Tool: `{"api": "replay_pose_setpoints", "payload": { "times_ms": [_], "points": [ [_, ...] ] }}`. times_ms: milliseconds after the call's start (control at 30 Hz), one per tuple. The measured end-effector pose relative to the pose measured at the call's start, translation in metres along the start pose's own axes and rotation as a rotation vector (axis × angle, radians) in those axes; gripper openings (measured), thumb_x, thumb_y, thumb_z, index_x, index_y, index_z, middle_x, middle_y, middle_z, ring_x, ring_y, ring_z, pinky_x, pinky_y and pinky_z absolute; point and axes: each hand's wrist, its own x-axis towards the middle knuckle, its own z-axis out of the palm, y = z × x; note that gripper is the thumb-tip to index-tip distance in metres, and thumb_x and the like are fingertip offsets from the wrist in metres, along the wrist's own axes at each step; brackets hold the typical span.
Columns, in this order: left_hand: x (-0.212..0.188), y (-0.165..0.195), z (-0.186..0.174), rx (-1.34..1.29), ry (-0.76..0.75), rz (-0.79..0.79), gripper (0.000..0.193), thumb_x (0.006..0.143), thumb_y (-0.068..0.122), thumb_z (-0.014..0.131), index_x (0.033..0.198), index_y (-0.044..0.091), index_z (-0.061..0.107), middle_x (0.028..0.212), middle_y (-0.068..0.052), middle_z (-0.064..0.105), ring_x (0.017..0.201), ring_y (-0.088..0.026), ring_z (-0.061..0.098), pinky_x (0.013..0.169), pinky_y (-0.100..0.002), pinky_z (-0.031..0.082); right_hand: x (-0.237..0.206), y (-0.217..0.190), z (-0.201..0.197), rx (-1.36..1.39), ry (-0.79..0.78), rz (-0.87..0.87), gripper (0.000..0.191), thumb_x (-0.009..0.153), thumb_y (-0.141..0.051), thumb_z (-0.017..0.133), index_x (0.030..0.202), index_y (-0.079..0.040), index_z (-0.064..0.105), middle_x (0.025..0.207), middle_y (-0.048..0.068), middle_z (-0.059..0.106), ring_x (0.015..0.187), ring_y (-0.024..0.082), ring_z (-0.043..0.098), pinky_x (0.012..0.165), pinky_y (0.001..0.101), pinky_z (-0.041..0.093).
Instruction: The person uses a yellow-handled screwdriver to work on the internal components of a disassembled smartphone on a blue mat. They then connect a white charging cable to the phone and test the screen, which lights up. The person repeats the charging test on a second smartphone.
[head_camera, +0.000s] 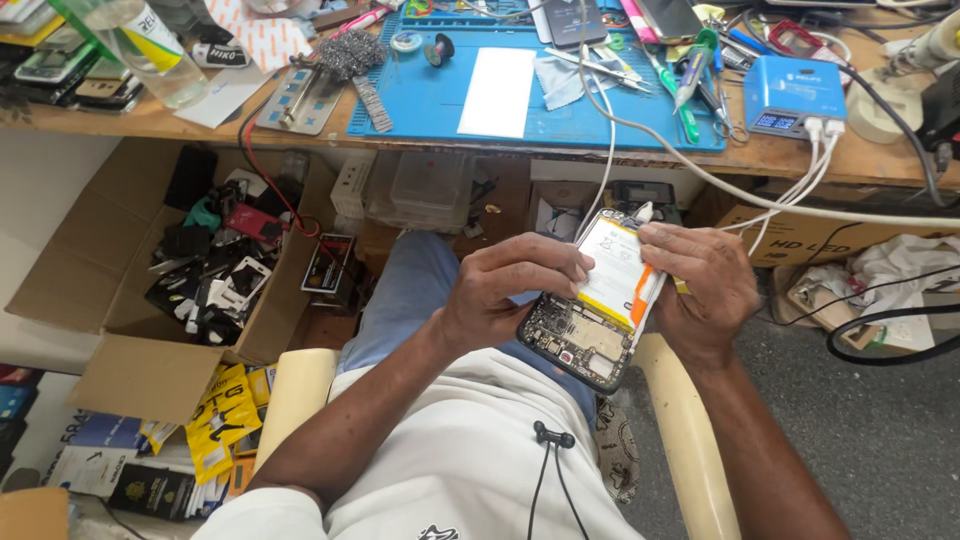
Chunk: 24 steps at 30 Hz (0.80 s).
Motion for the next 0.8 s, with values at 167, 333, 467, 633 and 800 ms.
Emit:
{"api": "replay_pose_setpoints", "payload": {
  "times_ms": [167, 333, 467, 633, 800],
  "points": [
    [-0.006, 0.0, 0.001, 0.069, -0.018, 0.05, 0.019, 0.084, 0.008, 0.084, 0.099, 0.01, 0.072, 0.113, -0.003, 0.071, 0.117, -0.021, 0.071, 0.102, -0.037, 0.062, -0.003, 0.001, 0.002, 0.001, -0.005, -0.007, 0.019, 0.095, 0.004, 0.08, 0.102, -0.01, 0.069, 0.112, 0.006, 0.077, 0.112, 0.023, 0.075, 0.094, 0.0373, 0.055],
    [-0.005, 0.004, -0.002, 0.112, -0.021, 0.098, 0.016, 0.082, 0.011, 0.083, 0.096, 0.009, 0.074, 0.109, -0.002, 0.07, 0.115, -0.023, 0.071, 0.104, -0.042, 0.062, -0.002, 0.0, 0.004, -0.038, 0.002, -0.017, 0.02, 0.091, 0.004, 0.08, 0.102, -0.009, 0.069, 0.111, 0.006, 0.077, 0.111, 0.024, 0.075, 0.096, 0.0408, 0.054],
    [0.0, 0.008, -0.001, 0.129, -0.011, 0.162, 0.016, 0.082, 0.015, 0.083, 0.094, 0.008, 0.074, 0.104, -0.002, 0.068, 0.111, -0.023, 0.072, 0.105, -0.045, 0.061, 0.001, 0.005, 0.002, -0.016, 0.006, 0.032, 0.028, 0.086, -0.002, 0.082, 0.109, -0.005, 0.066, 0.114, 0.008, 0.073, 0.109, 0.026, 0.07, 0.093, 0.0411, 0.052],
    [-0.004, 0.015, 0.002, 0.147, -0.053, 0.193, 0.015, 0.081, 0.015, 0.082, 0.092, 0.007, 0.074, 0.1, -0.002, 0.068, 0.111, -0.023, 0.073, 0.107, -0.048, 0.06, 0.002, 0.008, -0.002, -0.037, -0.045, 0.021, 0.034, 0.078, -0.006, 0.085, 0.108, -0.008, 0.069, 0.107, 0.006, 0.073, 0.103, 0.026, 0.07, 0.089, 0.0412, 0.049],
    [-0.007, 0.016, 0.006, 0.136, -0.056, 0.205, 0.014, 0.082, 0.017, 0.083, 0.092, 0.01, 0.076, 0.1, 0.0, 0.069, 0.112, -0.022, 0.072, 0.108, -0.047, 0.06, 0.004, 0.009, -0.004, -0.054, -0.071, -0.038, 0.037, 0.075, -0.015, 0.089, 0.106, -0.01, 0.07, 0.105, 0.003, 0.07, 0.101, 0.024, 0.066, 0.088, 0.0405, 0.047]
  ]
}}
